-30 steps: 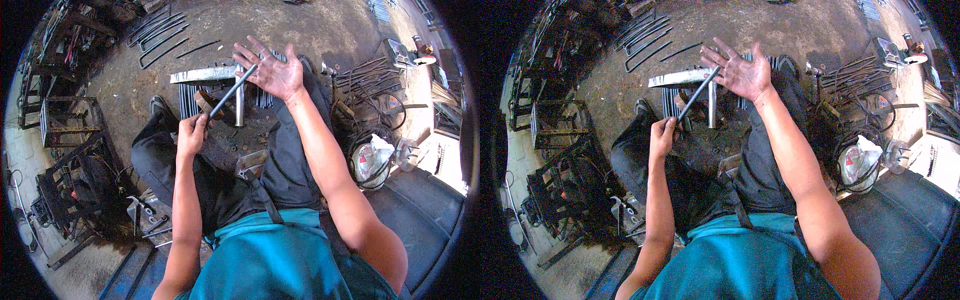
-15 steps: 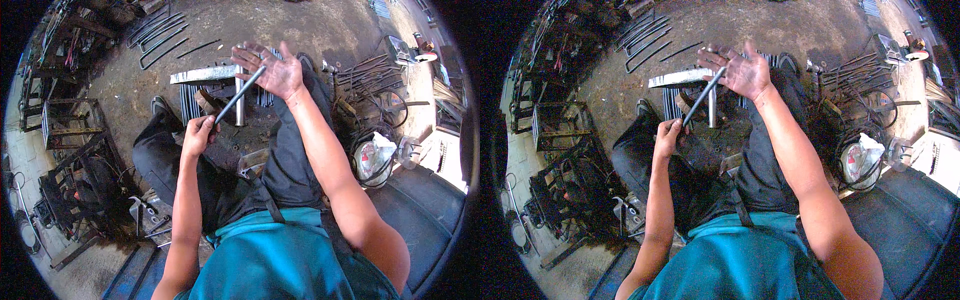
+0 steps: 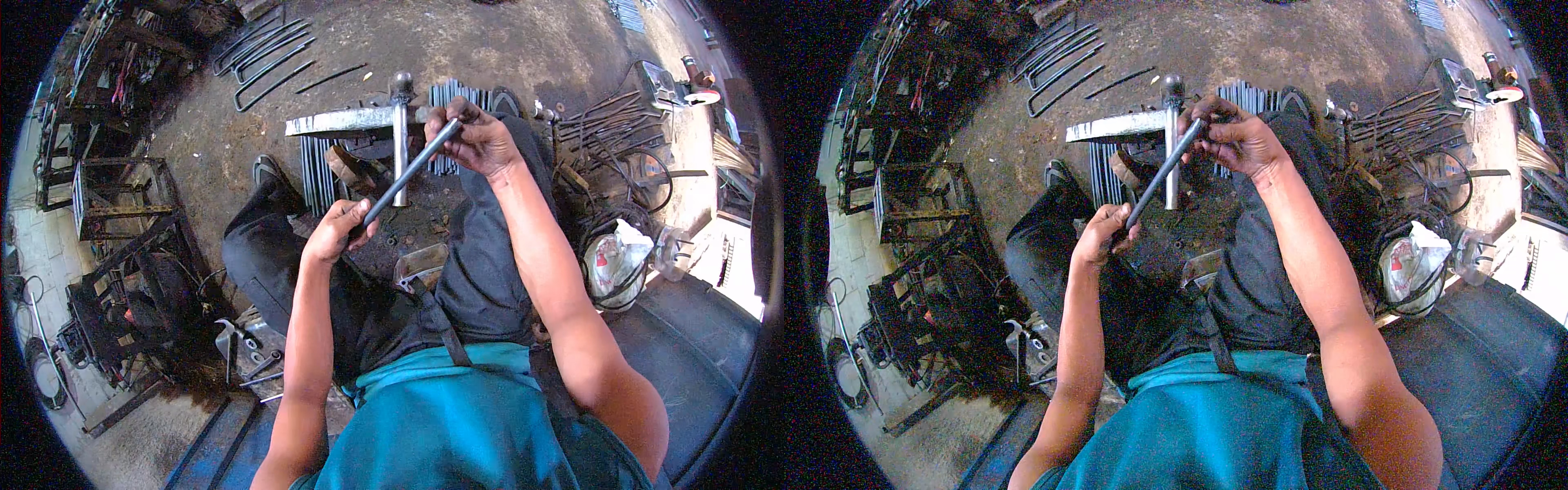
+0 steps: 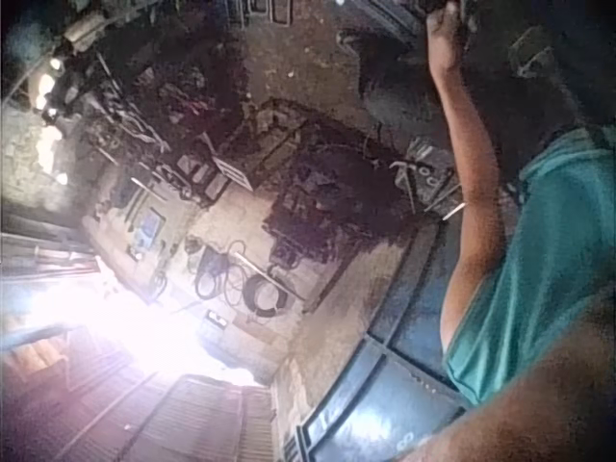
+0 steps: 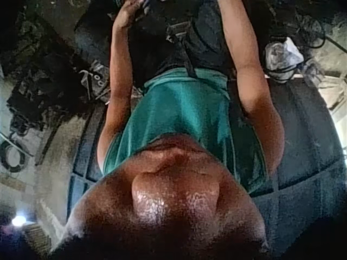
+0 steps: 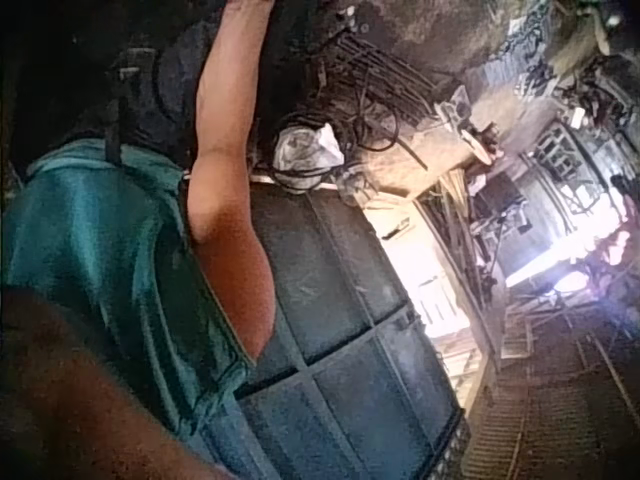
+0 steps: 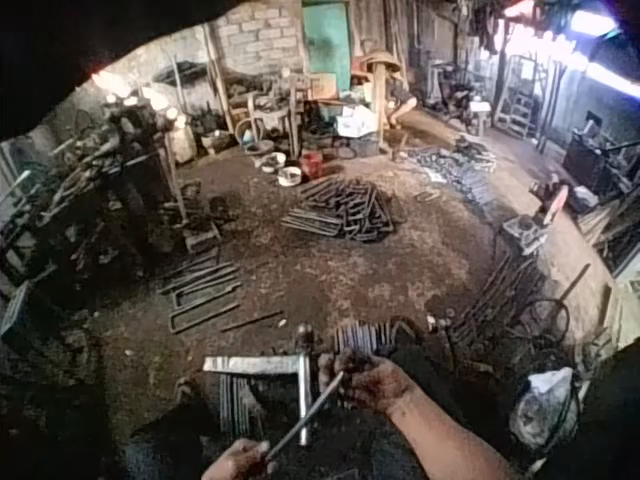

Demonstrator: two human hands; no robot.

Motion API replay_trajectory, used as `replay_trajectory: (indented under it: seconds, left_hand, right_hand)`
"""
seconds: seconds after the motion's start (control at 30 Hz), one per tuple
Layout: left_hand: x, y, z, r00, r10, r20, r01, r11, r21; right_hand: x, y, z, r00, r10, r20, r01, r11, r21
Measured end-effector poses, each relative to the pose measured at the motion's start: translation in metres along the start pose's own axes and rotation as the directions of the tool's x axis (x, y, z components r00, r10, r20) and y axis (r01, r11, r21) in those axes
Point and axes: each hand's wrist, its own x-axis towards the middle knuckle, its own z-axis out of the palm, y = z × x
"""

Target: Hammering a metal rod against a jig to bend it.

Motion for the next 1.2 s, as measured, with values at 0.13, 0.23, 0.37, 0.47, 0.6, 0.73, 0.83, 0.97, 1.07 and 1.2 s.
replay_trajectory:
  seconds: [0.13,0.23,0.37,0.47,0.6,0.73,0.83,0.97,1.07,1.2]
  left_hand:
    - [0.004,-0.007,0.001,0.993,-0.093,0.069,0.101,0.985,-0.138]
    - [0.004,-0.006,0.003,0.991,-0.093,0.101,0.11,0.978,-0.178]
    - [0.004,-0.008,0.0,0.991,-0.102,0.092,0.117,0.977,-0.177]
    - [0.003,-0.007,0.001,0.992,-0.118,0.053,0.125,0.982,-0.144]
    - [0.003,-0.004,0.004,0.992,-0.123,0.025,0.126,0.979,-0.16]
    - [0.003,-0.007,0.0,0.992,-0.118,0.046,0.123,0.98,-0.154]
    - [0.003,-0.006,0.001,0.992,-0.125,0.024,0.127,0.981,-0.146]
    - [0.004,-0.008,-0.001,0.989,-0.146,0.006,0.145,0.979,-0.145]
    - [0.004,-0.007,-0.001,0.99,-0.137,0.016,0.138,0.982,-0.131]
    - [0.004,-0.009,-0.003,0.993,-0.111,0.031,0.114,0.985,-0.128]
  right_hand:
    - [0.002,0.002,-0.007,0.999,-0.033,-0.03,0.033,0.999,-0.003]
    - [0.002,0.0,-0.003,0.996,-0.031,-0.08,0.03,1.0,-0.006]
    - [0.002,-0.001,0.0,0.993,-0.039,-0.112,0.036,0.999,-0.027]
    - [0.004,-0.001,0.002,0.996,-0.07,-0.055,0.068,0.997,-0.032]
    - [0.002,-0.003,0.008,0.99,-0.065,-0.126,0.056,0.995,-0.078]
    - [0.004,-0.006,0.011,0.992,-0.044,-0.116,0.034,0.996,-0.084]
    - [0.004,-0.007,0.012,0.988,-0.044,-0.148,0.024,0.991,-0.134]
    - [0.004,-0.005,0.007,0.983,-0.054,-0.173,0.027,0.987,-0.156]
    - [0.005,-0.005,0.005,0.988,-0.054,-0.147,0.031,0.988,-0.154]
    - [0.006,-0.006,0.009,0.988,-0.048,-0.145,0.024,0.986,-0.165]
